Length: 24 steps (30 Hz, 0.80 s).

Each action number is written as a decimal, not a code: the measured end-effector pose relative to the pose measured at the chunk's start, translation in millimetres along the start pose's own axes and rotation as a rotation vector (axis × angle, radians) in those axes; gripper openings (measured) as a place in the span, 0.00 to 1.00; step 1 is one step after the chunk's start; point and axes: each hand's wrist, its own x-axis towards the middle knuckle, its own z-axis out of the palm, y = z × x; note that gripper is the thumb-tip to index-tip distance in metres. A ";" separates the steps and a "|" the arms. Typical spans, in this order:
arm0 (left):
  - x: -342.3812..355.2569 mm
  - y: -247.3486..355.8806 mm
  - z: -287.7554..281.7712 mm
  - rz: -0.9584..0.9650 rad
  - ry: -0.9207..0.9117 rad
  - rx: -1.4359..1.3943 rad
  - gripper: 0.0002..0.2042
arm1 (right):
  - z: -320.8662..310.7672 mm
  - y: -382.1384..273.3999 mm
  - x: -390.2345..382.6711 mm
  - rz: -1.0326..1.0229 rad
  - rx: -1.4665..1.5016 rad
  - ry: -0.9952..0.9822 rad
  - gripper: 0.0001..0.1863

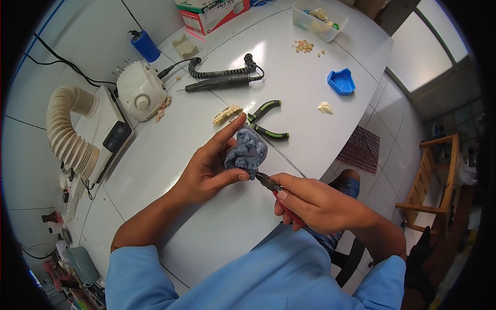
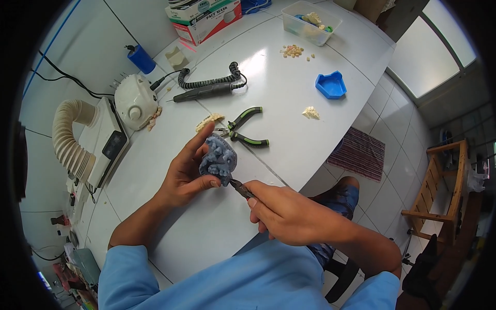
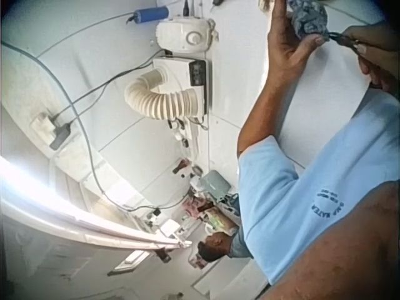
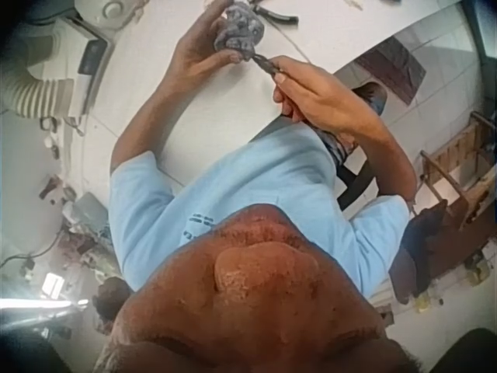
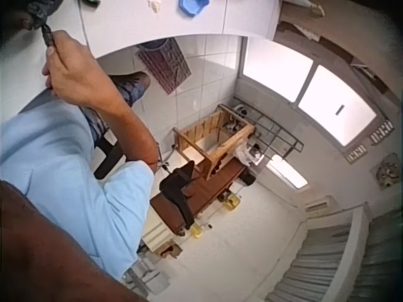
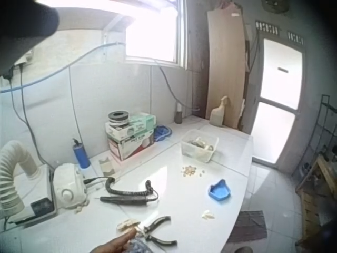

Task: Removing a 3D printed dental model from the printer build plate, curing it, and trimming the support structures with cutters.

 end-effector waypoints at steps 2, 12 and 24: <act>-0.2 0.2 -1.1 0.027 -0.020 0.050 0.46 | 0.8 -0.8 0.5 0.004 -0.022 0.009 0.14; -1.2 1.1 2.3 -0.016 0.034 0.028 0.46 | 0.5 2.6 2.4 -0.021 -0.054 0.009 0.16; 2.1 9.7 -2.3 -0.157 0.096 -0.322 0.43 | -3.7 10.0 -31.9 -0.150 0.238 0.164 0.24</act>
